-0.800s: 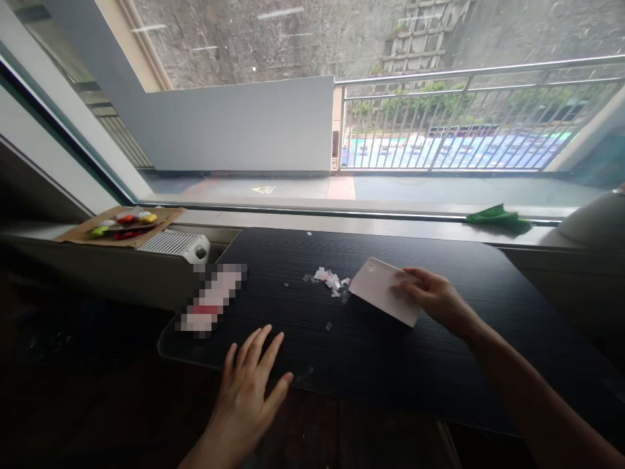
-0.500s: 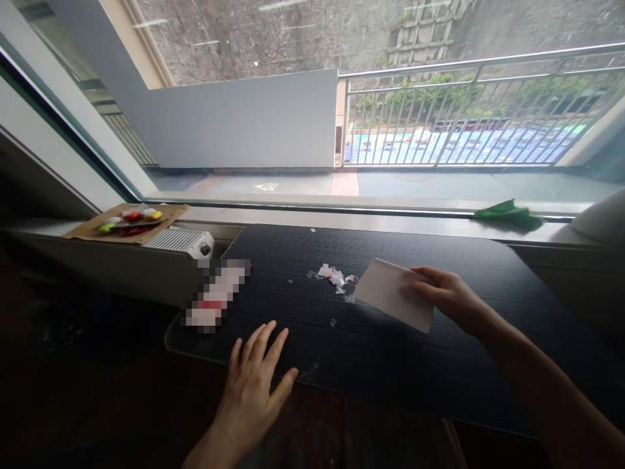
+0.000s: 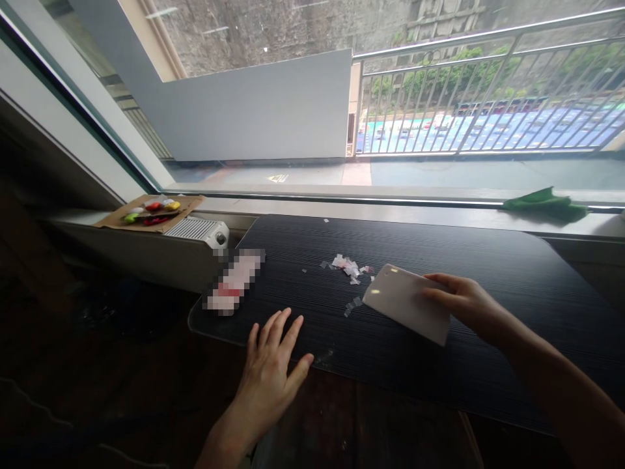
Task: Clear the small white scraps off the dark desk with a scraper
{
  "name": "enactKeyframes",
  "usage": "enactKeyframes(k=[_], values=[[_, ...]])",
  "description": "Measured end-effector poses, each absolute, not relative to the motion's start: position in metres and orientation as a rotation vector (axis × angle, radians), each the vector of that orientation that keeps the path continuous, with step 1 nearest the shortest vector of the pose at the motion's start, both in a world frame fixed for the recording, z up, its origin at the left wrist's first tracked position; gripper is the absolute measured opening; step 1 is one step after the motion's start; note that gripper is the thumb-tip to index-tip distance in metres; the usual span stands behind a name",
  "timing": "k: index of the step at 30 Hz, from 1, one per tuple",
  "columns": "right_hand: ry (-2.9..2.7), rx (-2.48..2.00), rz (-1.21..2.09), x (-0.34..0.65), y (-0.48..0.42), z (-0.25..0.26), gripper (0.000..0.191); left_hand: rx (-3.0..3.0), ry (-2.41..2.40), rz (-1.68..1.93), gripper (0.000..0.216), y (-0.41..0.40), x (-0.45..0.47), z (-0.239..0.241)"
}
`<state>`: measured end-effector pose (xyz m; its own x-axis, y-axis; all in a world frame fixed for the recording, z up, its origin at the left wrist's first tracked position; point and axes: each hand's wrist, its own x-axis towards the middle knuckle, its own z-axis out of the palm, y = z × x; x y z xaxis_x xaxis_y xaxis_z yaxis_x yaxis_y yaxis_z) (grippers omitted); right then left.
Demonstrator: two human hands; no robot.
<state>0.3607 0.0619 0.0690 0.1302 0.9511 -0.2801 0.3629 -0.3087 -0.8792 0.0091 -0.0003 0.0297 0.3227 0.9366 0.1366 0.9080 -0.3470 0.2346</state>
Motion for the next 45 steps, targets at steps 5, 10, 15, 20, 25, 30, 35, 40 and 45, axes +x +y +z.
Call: enactKeyframes(k=[5,10,15,20,25,30,35,40,45], values=[[-1.345,-1.689,1.297,0.336,0.054,0.066,0.031,2.45,1.732,0.378,0.05,0.0,0.01,0.03],[-1.208,-1.745,1.153,0.343,0.061,0.075,0.03,2.443,1.712,0.323,0.052,0.0,0.011,0.035],[-1.264,-1.75,1.161,0.335,0.064,0.07,0.024,2.453,1.717,0.358,0.051,-0.001,0.011,0.034],[-1.326,-1.733,1.339,0.322,0.05,0.061,0.032,2.436,1.719,0.341,0.052,0.0,0.012,0.036],[-1.279,-1.736,1.473,0.323,0.04,0.068,0.037,2.399,1.727,0.302,0.052,0.0,0.016,0.042],[-1.277,-1.697,1.579,0.325,0.035,0.075,0.038,2.361,1.735,0.269,0.052,0.0,0.018,0.045],[-1.584,-1.656,1.426,0.314,0.006,0.072,0.038,2.33,1.732,0.246,0.052,0.0,0.02,0.05],[-2.118,-1.32,0.875,0.294,-0.043,0.076,0.025,2.31,1.732,0.229,0.053,0.0,0.023,0.052],[-1.993,-1.298,0.652,0.301,-0.043,0.083,0.023,2.324,1.74,0.236,0.053,0.0,0.023,0.052]])
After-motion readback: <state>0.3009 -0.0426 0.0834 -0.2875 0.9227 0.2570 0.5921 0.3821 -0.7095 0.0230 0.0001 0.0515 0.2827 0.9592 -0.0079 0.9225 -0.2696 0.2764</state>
